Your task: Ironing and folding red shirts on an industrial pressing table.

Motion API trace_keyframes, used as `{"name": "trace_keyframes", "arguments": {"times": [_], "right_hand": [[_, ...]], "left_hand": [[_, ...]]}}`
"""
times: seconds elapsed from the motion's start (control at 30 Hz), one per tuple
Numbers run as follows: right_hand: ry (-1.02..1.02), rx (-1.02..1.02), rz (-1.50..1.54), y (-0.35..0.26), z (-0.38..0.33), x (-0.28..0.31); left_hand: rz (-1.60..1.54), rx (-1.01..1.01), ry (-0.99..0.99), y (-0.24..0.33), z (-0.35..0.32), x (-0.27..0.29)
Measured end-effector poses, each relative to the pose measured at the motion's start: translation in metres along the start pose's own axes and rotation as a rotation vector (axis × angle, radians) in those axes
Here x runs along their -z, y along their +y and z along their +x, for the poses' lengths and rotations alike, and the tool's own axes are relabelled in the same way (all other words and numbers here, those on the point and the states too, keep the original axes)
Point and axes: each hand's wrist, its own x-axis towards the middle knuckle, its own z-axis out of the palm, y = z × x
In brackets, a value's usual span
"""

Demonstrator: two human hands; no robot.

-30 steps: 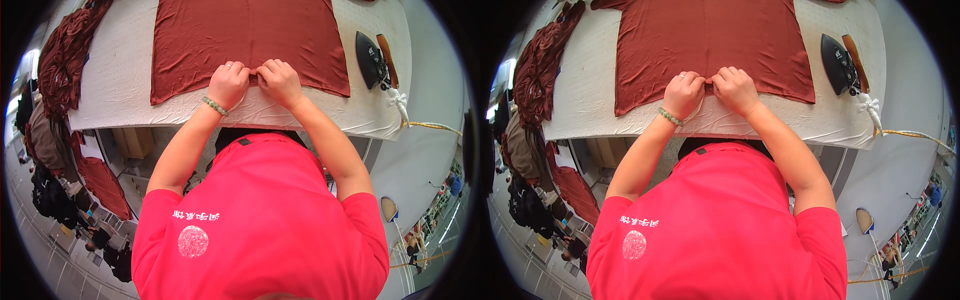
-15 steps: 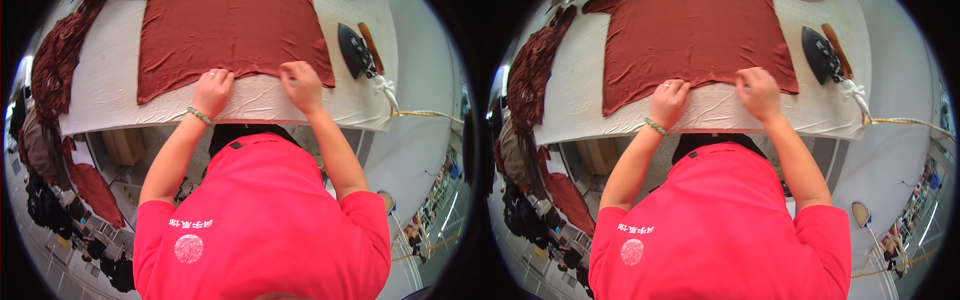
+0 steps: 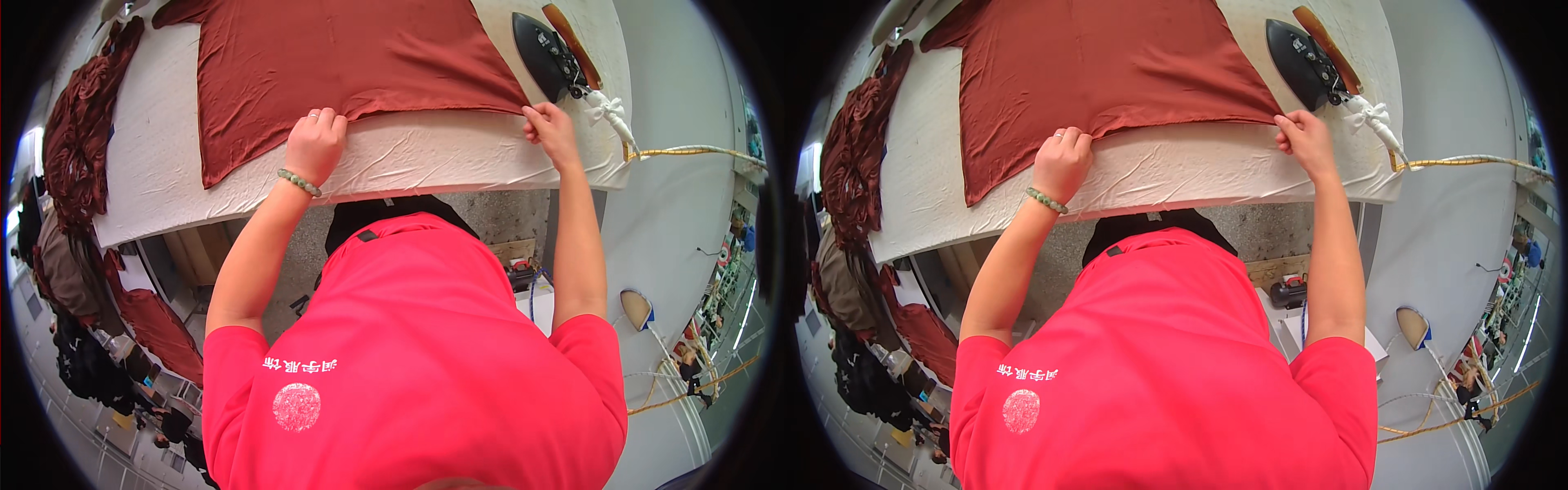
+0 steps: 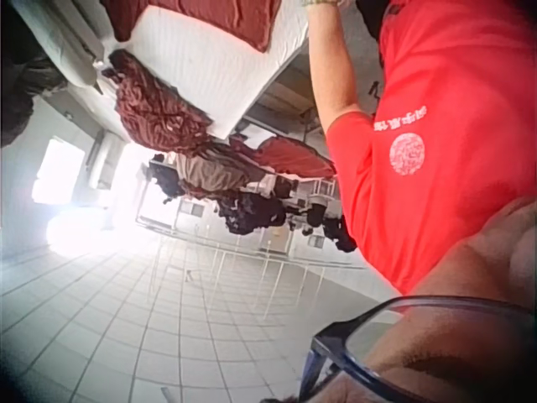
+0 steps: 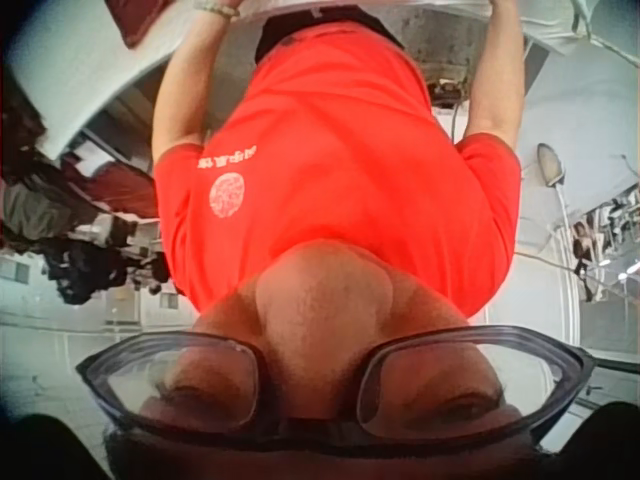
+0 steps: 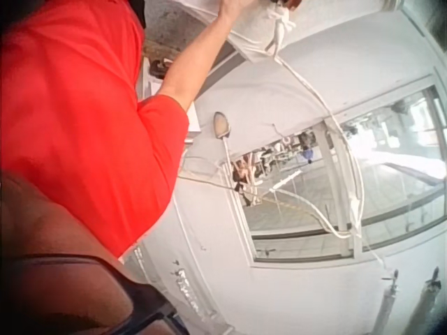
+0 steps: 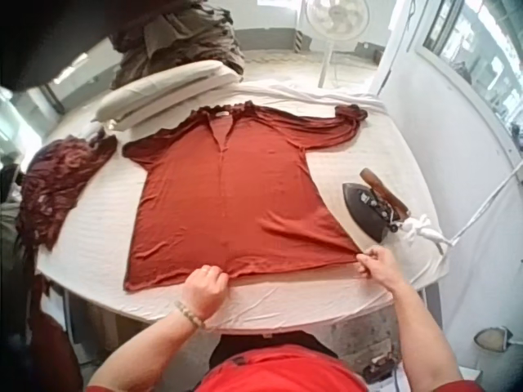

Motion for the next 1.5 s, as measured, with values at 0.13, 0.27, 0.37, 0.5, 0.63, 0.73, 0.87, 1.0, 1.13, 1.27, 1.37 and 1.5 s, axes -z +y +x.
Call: {"name": "trace_keyframes", "arguments": {"times": [0.13,0.27,0.37,0.5,0.63,0.73,0.87,1.0,1.13,1.27,1.37,1.5], "right_hand": [[-0.002,-0.021,-0.028,0.017,0.008,-0.013],[0.042,-0.020,-0.125,0.014,0.006,-0.014],[0.015,-0.071,-0.199,0.008,0.009,-0.016],[0.247,0.172,-0.907,-0.017,-0.001,-0.028],[0.299,0.742,-0.782,-0.078,-0.004,-0.101],[0.187,1.035,-0.705,-0.109,0.001,-0.190],[0.125,1.100,-0.688,-0.112,0.012,-0.285],[0.104,1.089,-0.711,-0.104,0.014,-0.316],[0.066,1.077,-0.816,-0.098,0.011,-0.315],[0.037,1.064,-0.879,-0.100,0.013,-0.310],[0.003,1.076,-0.890,-0.107,0.009,-0.307],[-0.035,1.072,-0.874,-0.112,0.007,-0.308]], "left_hand": [[-0.004,0.000,-0.032,0.001,0.005,0.005],[-0.026,-0.012,-0.022,0.003,0.004,0.010],[-0.033,0.009,-0.012,0.004,0.001,0.011],[-0.079,0.055,-0.100,-0.002,-0.009,0.022],[-0.306,0.317,0.109,-0.033,-0.030,0.033],[-0.049,0.835,0.223,-0.117,-0.074,0.026],[0.188,1.200,0.182,-0.152,-0.119,0.011],[0.027,1.285,0.108,-0.148,-0.123,0.011],[-0.444,1.362,0.291,-0.181,-0.128,0.042],[-0.570,1.253,0.202,-0.213,-0.117,0.072],[-0.244,1.123,-0.043,-0.219,-0.119,0.068],[0.094,1.149,-0.264,-0.201,-0.140,0.017]]}}
